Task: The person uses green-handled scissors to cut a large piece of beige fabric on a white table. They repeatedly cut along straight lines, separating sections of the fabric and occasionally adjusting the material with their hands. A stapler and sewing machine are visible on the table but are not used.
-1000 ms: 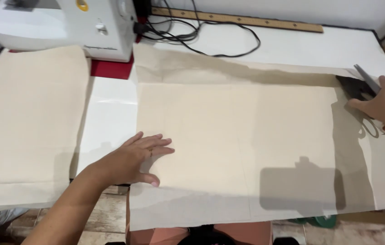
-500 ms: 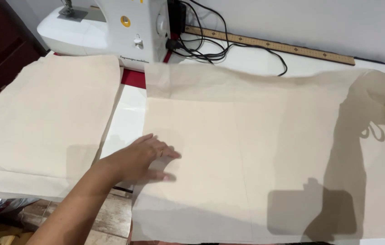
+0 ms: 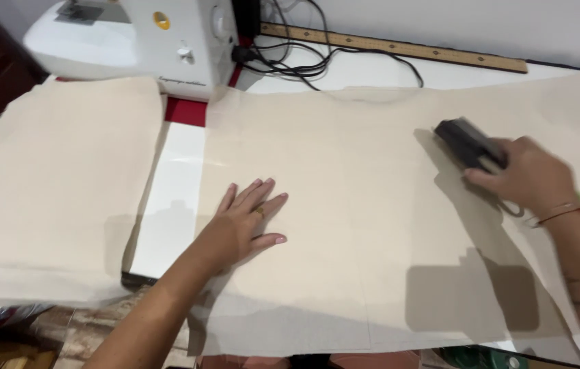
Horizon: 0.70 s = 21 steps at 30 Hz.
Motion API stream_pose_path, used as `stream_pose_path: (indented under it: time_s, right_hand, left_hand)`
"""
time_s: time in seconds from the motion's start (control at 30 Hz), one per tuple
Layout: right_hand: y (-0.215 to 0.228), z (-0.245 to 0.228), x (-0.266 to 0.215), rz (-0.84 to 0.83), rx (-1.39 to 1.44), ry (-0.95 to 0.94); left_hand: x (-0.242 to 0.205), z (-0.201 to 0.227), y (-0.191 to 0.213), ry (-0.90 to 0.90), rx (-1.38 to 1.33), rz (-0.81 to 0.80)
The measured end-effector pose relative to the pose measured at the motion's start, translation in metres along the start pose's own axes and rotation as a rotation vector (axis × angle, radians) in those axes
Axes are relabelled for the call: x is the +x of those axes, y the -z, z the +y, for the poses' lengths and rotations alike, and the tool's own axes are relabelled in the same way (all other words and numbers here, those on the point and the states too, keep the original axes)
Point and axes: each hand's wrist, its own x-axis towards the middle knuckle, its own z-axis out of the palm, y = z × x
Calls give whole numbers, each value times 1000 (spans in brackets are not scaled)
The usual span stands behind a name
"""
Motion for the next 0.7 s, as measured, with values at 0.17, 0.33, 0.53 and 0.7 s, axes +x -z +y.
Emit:
stream_pose_path:
  time_s: [0.17,0.33,0.53,0.7]
  right_hand:
    - [-24,-51,-13,-44,3,7]
    - [-31,-59,-18,19,-21,91]
    - [-10,-46,-122,-393,845,318]
    - [-63,-77,-307,-660,942,464]
  left_hand:
    - [-31,78,42,-86,-153,192]
    - [-69,123,26,-308,-366,-129]
    - [-89,112,-4,-222,-244,-65]
    - [-98,116,-17,-212,-188,31]
